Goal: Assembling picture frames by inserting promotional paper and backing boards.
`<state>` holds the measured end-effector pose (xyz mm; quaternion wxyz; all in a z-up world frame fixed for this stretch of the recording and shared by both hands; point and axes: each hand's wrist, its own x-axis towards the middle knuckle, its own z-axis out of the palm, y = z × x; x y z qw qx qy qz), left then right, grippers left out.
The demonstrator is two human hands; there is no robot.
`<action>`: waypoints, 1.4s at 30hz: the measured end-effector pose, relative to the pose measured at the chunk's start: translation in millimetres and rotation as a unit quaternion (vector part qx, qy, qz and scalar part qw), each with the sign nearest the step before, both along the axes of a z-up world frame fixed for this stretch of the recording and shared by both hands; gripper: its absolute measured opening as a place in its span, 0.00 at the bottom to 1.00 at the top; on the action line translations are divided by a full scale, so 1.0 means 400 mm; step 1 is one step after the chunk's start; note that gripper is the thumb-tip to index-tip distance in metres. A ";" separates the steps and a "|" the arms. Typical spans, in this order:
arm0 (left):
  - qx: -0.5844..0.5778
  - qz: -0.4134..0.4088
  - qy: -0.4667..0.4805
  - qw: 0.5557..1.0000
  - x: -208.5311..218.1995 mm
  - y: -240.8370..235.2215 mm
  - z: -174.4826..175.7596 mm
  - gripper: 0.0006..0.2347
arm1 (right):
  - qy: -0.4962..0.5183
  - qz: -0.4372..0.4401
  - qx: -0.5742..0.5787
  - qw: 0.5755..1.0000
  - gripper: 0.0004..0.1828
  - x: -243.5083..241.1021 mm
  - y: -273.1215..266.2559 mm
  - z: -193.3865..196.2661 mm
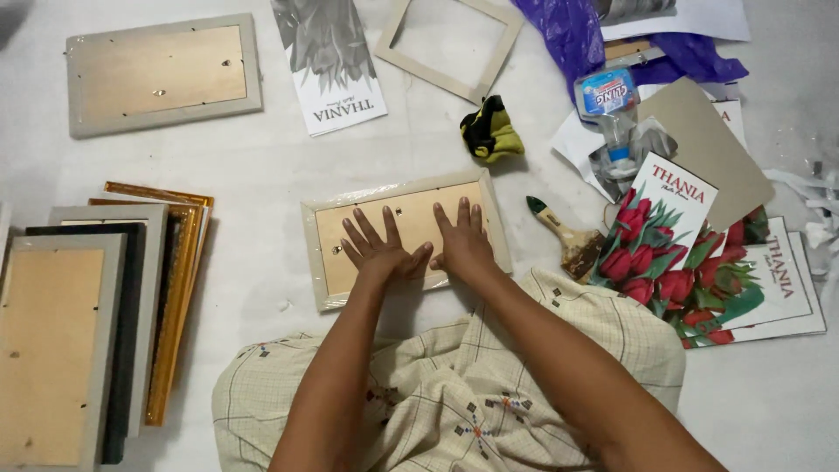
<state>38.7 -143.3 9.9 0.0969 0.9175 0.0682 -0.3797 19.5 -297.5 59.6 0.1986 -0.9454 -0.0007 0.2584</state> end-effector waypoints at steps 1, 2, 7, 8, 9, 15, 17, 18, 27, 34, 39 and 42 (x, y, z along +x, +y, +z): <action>-0.004 0.001 -0.008 1.000 0.000 0.003 -0.012 0.47 | 0.007 0.000 -0.004 1.000 0.58 0.003 -0.001 -0.006; -0.002 -0.002 -0.008 1.000 -0.007 0.002 -0.004 0.47 | 0.007 -0.003 -0.003 1.000 0.58 0.004 0.002 -0.010; 0.009 -0.015 -0.047 0.999 -0.022 0.001 -0.019 0.46 | -0.010 0.006 -0.013 1.000 0.60 0.023 -0.001 -0.025; 0.008 -0.015 -0.048 0.999 -0.028 -0.002 -0.015 0.46 | -0.010 0.006 -0.014 1.000 0.60 0.031 -0.013 -0.043; 0.004 -0.013 -0.063 0.998 -0.035 -0.003 -0.011 0.46 | -0.006 0.034 -0.020 0.999 0.58 0.039 -0.024 -0.061; -0.028 0.016 -0.141 0.989 -0.057 -0.022 -0.061 0.47 | -0.172 0.194 -0.074 0.963 0.21 0.091 -0.091 -0.108; -0.039 0.033 -0.144 0.988 -0.042 -0.058 -0.073 0.48 | -0.270 0.252 -0.102 0.924 0.20 0.130 -0.115 -0.145; -0.066 0.048 -0.140 0.987 -0.049 -0.075 -0.073 0.46 | -0.239 0.248 -0.124 0.931 0.40 0.135 -0.117 -0.153; -0.061 0.129 -0.063 0.988 -0.029 -0.161 0.025 0.68 | -0.177 0.183 -0.188 0.949 0.56 0.106 -0.071 -0.035; -0.081 0.124 -0.050 0.988 -0.045 -0.176 0.138 0.69 | -0.131 0.200 -0.145 0.960 0.52 0.204 -0.190 -0.175; -0.078 0.126 -0.060 0.987 -0.039 -0.177 0.103 0.69 | -0.165 0.181 -0.117 0.962 0.53 0.162 -0.194 -0.116; -0.079 0.134 -0.070 0.985 -0.051 -0.179 0.114 0.70 | -0.159 0.151 -0.115 0.969 0.65 0.169 -0.190 -0.136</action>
